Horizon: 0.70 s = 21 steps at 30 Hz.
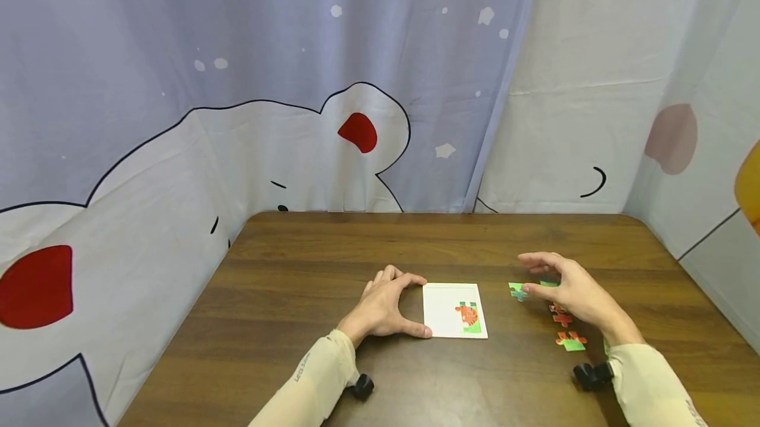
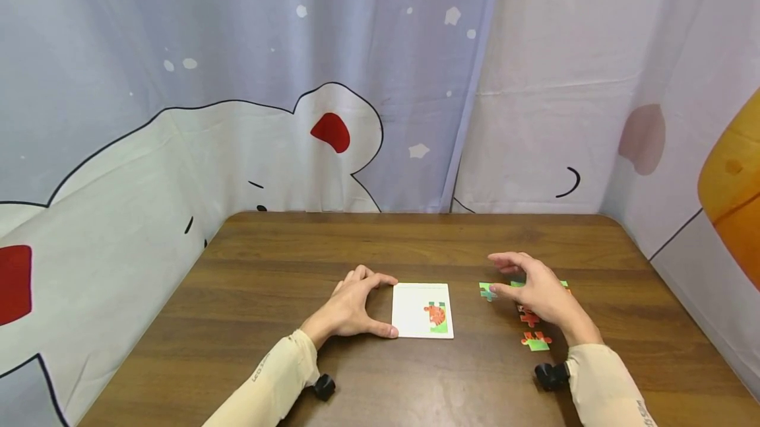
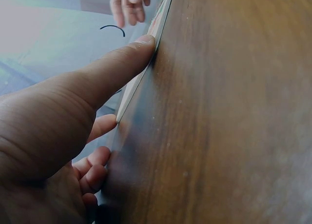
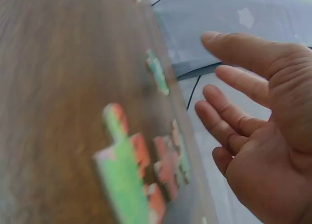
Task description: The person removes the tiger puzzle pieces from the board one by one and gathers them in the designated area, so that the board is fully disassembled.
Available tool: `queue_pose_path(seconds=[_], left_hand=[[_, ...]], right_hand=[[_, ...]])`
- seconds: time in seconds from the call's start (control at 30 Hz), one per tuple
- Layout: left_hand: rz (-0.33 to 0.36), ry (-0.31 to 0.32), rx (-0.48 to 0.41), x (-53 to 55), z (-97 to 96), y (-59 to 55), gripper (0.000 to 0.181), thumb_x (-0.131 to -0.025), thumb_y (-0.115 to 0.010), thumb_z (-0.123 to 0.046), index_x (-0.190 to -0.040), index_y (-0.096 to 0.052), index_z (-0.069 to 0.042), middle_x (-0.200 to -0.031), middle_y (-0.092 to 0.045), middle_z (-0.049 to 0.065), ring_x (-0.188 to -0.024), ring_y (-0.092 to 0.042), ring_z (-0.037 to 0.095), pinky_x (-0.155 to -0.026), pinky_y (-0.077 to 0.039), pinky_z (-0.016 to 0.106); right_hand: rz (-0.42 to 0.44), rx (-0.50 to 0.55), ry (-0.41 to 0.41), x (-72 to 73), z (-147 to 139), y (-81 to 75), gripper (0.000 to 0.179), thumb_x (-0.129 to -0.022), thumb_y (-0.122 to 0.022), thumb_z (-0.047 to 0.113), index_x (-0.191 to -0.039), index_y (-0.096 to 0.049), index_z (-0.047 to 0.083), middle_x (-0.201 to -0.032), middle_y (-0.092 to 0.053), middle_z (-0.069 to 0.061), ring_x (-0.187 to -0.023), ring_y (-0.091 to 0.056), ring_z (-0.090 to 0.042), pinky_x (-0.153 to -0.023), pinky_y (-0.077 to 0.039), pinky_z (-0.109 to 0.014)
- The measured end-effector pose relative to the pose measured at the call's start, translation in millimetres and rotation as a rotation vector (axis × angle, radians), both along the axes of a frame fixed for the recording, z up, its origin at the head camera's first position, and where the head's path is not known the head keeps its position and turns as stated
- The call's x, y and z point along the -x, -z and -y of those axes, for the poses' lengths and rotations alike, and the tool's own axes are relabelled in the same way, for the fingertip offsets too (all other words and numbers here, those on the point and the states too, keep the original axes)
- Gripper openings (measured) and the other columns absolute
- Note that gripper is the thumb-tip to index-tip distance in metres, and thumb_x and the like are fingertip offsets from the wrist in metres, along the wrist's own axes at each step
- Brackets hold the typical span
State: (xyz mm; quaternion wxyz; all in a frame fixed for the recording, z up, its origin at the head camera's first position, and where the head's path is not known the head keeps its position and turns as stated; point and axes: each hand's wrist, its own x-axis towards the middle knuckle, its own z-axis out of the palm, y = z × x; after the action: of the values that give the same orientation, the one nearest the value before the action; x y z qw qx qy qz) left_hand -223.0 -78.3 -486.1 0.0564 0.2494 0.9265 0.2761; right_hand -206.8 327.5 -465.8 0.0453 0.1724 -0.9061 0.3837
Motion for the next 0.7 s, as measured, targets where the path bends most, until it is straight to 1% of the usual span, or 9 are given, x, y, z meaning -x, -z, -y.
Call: queue_pose_path(seconds=[0.03, 0.13, 0.2, 0.27, 0.33, 0.4, 0.47, 0.57, 0.7], left_hand=[[0.000, 0.000, 0.001, 0.0, 0.0, 0.1, 0.098, -0.068, -0.104, -0.062, -0.153, -0.065, -0.032, -0.130, -0.053, 0.001, -0.119, -0.048, 0.022, -0.099, -0.038, 0.041], [-0.001, 0.002, -0.001, 0.0, 0.0, 0.0, 0.098, -0.069, -0.104, -0.062, -0.153, -0.065, -0.032, -0.130, -0.054, 0.001, -0.119, -0.048, 0.022, -0.099, -0.038, 0.042], [-0.003, 0.002, -0.004, 0.0, 0.1, 0.0, 0.098, -0.069, -0.104, -0.062, -0.153, -0.065, -0.032, -0.131, -0.054, 0.001, -0.119, -0.048, 0.023, -0.099, -0.039, 0.042], [-0.004, 0.001, -0.006, -0.1, 0.2, 0.0, 0.097, -0.069, -0.104, -0.062, -0.153, -0.065, -0.032, -0.131, -0.054, 0.002, -0.119, -0.048, 0.023, -0.100, -0.039, 0.042], [-0.004, 0.001, -0.005, -0.4, 0.4, 0.5, 0.097, -0.069, -0.104, -0.062, -0.153, -0.065, -0.032, -0.131, -0.054, 0.002, -0.119, -0.049, 0.023, -0.100, -0.039, 0.042], [-0.004, 0.002, -0.005, -0.6, 0.4, 0.9, 0.097, -0.069, -0.104, -0.062, -0.153, -0.065, -0.032, -0.132, -0.054, 0.002, -0.119, -0.049, 0.023, -0.100, -0.039, 0.042], [-0.007, 0.003, -0.006, -0.6, 0.3, 1.3, 0.097, -0.069, -0.104, -0.062, -0.153, -0.065, -0.032, -0.131, -0.054, 0.002, -0.118, -0.049, 0.023, -0.100, -0.039, 0.042], [-0.009, 0.005, -0.011, -0.3, 0.1, 1.3, 0.097, -0.069, -0.104, -0.062, -0.153, -0.065, -0.032, -0.131, -0.054, 0.002, -0.118, -0.049, 0.023, -0.100, -0.039, 0.042], [-0.006, 0.005, -0.014, 0.1, 0.1, 1.7, 0.097, -0.069, -0.104, -0.062, -0.153, -0.065, -0.032, -0.130, -0.054, 0.002, -0.118, -0.049, 0.022, -0.100, -0.039, 0.042]], right_hand=[[-0.005, 0.030, 0.001, -0.4, 1, -1.9, 0.058, -0.101, -0.087, 0.023, -0.151, -0.065, 0.006, -0.145, -0.070, -0.017, -0.128, -0.068, -0.032, -0.104, -0.052, -0.027], [-0.008, 0.139, -0.002, -1.3, 5, -7.0, 0.061, -0.101, -0.086, 0.019, -0.156, -0.061, 0.009, -0.145, -0.068, -0.020, -0.126, -0.068, -0.017, -0.098, -0.053, -0.021], [-0.008, 0.193, -0.001, -2.4, 8, -11.1, 0.065, -0.101, -0.086, 0.018, -0.159, -0.058, 0.013, -0.144, -0.067, -0.017, -0.125, -0.067, -0.009, -0.095, -0.055, -0.021], [-0.009, 0.223, 0.003, -3.7, 10, -14.7, 0.068, -0.101, -0.086, 0.018, -0.162, -0.056, 0.017, -0.143, -0.067, -0.013, -0.125, -0.065, -0.004, -0.094, -0.054, -0.021], [-0.023, 0.236, 0.005, -4.6, 12, -18.5, 0.071, -0.100, -0.087, 0.017, -0.163, -0.055, 0.020, -0.142, -0.067, -0.008, -0.125, -0.065, -0.005, -0.098, -0.052, -0.018], [-0.038, 0.255, -0.002, -5.3, 15, -21.8, 0.072, -0.099, -0.087, 0.013, -0.163, -0.055, 0.021, -0.141, -0.068, -0.007, -0.125, -0.066, -0.008, -0.101, -0.049, -0.016], [-0.056, 0.276, -0.014, -5.4, 17, -24.5, 0.072, -0.097, -0.088, 0.010, -0.161, -0.057, 0.021, -0.140, -0.069, -0.007, -0.125, -0.067, -0.009, -0.103, -0.048, -0.015], [-0.079, 0.273, -0.036, -5.6, 23, -27.7, 0.071, -0.097, -0.087, 0.008, -0.160, -0.057, 0.020, -0.139, -0.069, -0.007, -0.126, -0.068, -0.011, -0.104, -0.047, -0.014], [-0.074, 0.272, -0.076, -5.5, 32, -27.3, 0.070, -0.099, -0.086, 0.008, -0.161, -0.056, 0.016, -0.140, -0.069, -0.010, -0.127, -0.067, -0.015, -0.104, -0.047, -0.017]])
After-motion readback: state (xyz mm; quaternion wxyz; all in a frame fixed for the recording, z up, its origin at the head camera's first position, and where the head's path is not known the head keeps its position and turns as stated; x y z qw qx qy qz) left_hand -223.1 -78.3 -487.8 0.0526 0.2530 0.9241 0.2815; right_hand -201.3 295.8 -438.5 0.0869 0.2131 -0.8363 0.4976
